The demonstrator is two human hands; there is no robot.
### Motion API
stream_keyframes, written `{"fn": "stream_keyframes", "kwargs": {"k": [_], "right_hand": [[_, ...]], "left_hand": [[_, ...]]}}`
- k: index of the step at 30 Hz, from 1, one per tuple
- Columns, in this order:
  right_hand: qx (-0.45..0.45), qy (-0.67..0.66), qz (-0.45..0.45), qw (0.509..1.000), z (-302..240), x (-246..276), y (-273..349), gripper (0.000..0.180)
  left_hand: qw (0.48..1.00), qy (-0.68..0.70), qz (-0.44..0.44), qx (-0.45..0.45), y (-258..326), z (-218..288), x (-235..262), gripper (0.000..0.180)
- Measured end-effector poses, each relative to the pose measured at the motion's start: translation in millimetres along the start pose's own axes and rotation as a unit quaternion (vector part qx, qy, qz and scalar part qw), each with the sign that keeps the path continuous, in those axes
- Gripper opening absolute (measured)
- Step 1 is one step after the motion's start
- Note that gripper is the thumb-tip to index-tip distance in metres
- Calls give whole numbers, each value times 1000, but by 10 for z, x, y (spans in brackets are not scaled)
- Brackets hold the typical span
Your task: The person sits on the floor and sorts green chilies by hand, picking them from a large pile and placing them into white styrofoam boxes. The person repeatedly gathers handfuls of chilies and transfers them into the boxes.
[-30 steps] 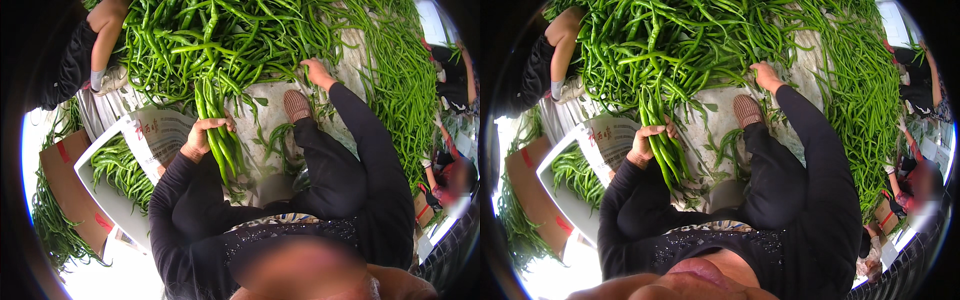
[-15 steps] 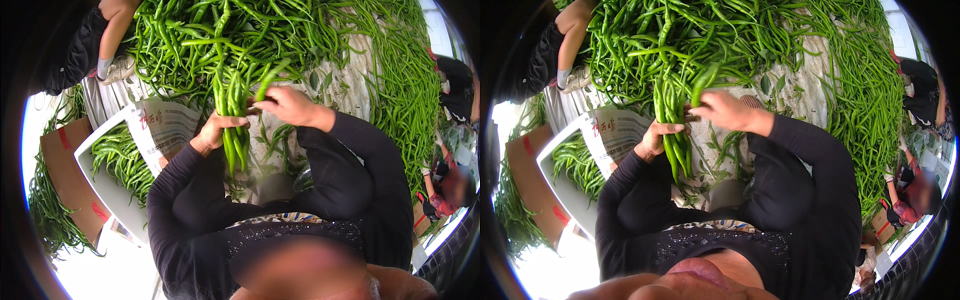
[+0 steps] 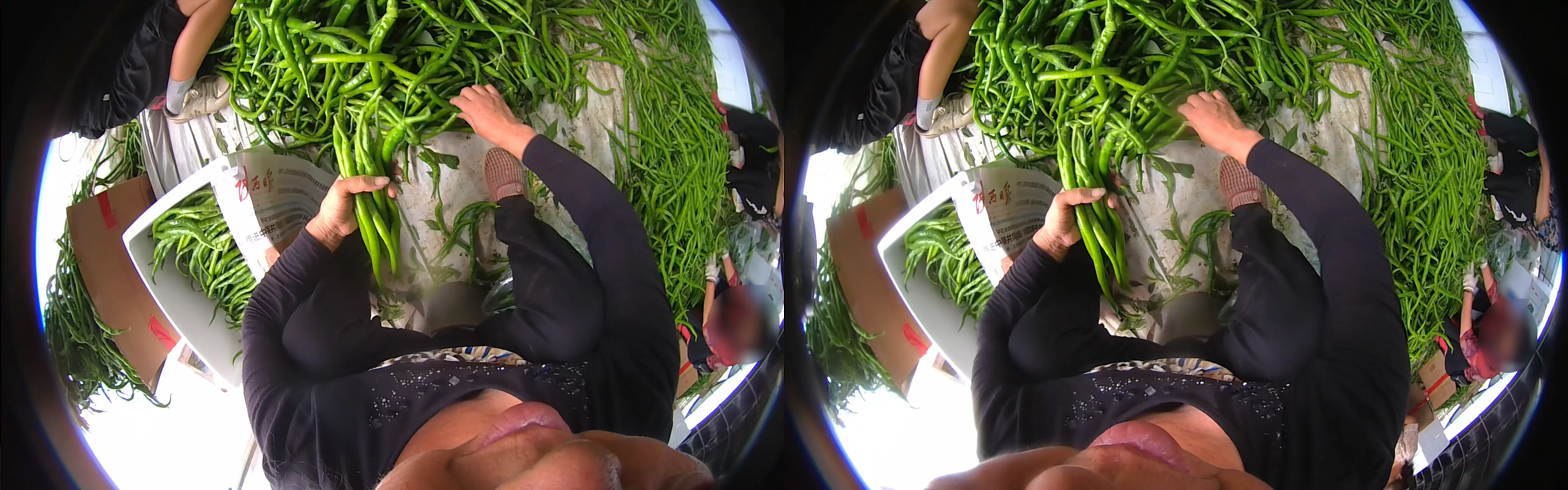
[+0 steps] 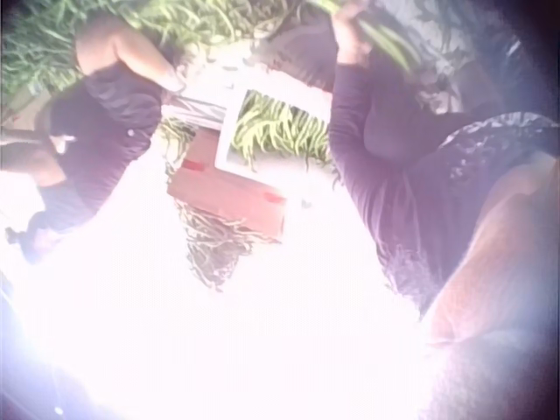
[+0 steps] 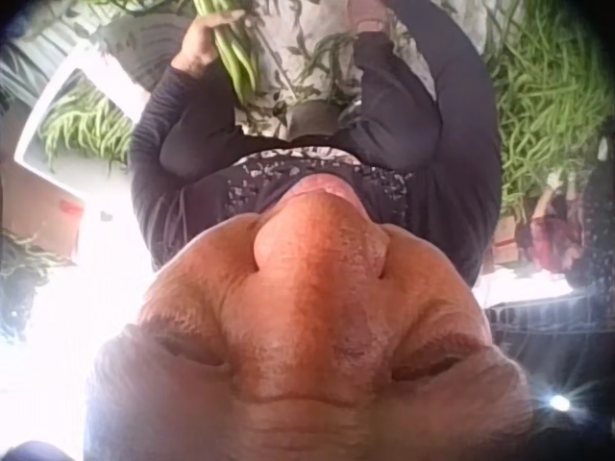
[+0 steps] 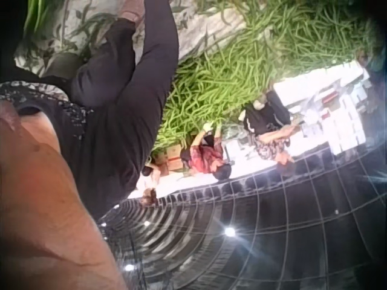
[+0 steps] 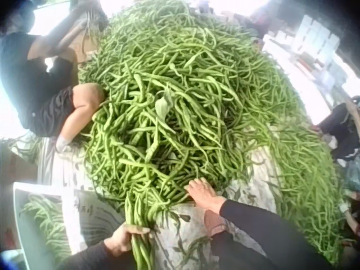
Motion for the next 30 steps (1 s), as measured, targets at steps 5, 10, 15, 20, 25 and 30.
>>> {"fn": "stream_keyframes", "kwargs": {"k": [5,10,15,20,25,30], "right_hand": [[-54,-181,-28,982,-248,237,349,24],[98,-190,-234,948,-721,21,924,35],[56,-161,-165,971,-497,-31,582,44],[71,6,2,997,-76,-81,-245,40],[64,85,-150,983,99,-229,-357,26],[57,-40,-111,991,74,-113,39,24]], "left_hand": [[997,48,-43,-32,158,156,96,44],[996,24,-7,-84,187,217,146,44],[998,16,-3,-59,175,161,162,45],[998,16,-3,-53,159,162,148,46],[999,22,-4,-46,70,142,178,45],[997,42,-17,-56,123,166,155,44]]}}
Point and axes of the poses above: each hand's wrist, its own y-axis away from the middle knuckle, its own x-axis out of the back of the hand, z = x × y, the point moved 7 cm from there along -y, towards the middle knuckle, and after that the axes turned 11 degrees about x, right-handed, at the moved point
